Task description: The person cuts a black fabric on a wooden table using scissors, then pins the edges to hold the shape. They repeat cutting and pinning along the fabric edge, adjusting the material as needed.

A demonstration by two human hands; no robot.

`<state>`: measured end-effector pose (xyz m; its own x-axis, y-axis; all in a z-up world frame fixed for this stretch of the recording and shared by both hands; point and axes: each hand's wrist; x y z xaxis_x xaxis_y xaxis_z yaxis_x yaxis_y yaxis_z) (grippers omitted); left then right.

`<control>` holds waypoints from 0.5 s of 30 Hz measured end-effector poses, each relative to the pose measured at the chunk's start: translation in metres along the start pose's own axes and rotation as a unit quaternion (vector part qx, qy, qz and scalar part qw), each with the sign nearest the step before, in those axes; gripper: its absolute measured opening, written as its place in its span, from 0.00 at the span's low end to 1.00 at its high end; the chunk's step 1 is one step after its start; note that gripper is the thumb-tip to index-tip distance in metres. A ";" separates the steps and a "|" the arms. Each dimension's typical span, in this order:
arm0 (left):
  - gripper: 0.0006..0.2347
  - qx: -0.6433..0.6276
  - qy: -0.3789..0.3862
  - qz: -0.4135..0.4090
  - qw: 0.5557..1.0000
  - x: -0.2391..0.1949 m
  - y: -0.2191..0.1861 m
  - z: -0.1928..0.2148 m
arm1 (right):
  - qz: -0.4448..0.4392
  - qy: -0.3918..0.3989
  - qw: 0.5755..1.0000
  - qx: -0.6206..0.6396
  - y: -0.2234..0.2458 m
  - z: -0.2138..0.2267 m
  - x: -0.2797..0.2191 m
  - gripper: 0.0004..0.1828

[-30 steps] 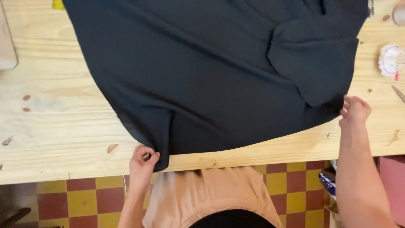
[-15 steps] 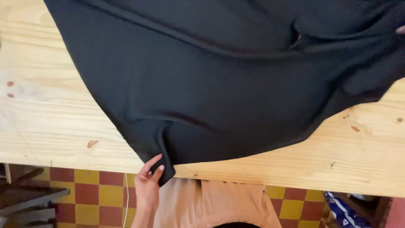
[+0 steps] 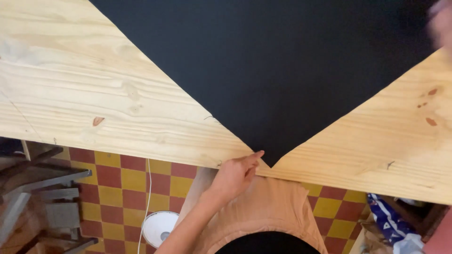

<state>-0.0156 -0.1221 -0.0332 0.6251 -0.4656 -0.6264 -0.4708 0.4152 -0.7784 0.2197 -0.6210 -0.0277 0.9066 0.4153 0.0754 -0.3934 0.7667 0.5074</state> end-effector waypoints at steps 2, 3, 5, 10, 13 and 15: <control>0.12 0.381 -0.142 -0.216 0.888 0.000 0.020 0.014 | 0.055 0.002 0.998 -0.030 0.111 -0.052 -0.029 0.14; 0.12 0.382 -0.133 -0.218 0.888 0.007 0.024 0.020 | 0.047 0.002 0.998 -0.031 0.150 -0.072 -0.054 0.14; 0.06 0.417 -0.168 -0.388 0.804 0.019 0.035 0.029 | 0.082 0.049 0.995 -0.003 0.227 -0.115 -0.096 0.07; 0.07 0.359 -0.166 -0.493 0.775 0.045 0.034 0.023 | 0.178 -0.003 0.982 -0.063 0.275 -0.175 -0.131 0.09; 0.07 0.287 -0.164 -0.498 0.802 0.049 0.036 0.021 | 0.199 -0.035 0.974 -0.099 0.273 -0.196 -0.143 0.07; 0.07 0.260 -0.162 -0.497 0.812 0.053 0.031 0.027 | 0.208 -0.051 0.971 -0.108 0.264 -0.204 -0.137 0.07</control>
<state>0.0198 -0.1124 -0.0892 0.7058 -0.5783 0.4092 0.6403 0.2734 -0.7178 -0.0393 -0.3757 -0.0789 0.6691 0.6685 0.3246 -0.7410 0.6331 0.2237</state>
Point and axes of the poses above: each hand's wrist, its own x-axis towards the middle knuckle, its own z-axis out of the back of the hand, y = z × x, and after that the axes turned 2 degrees about -x, right-handed
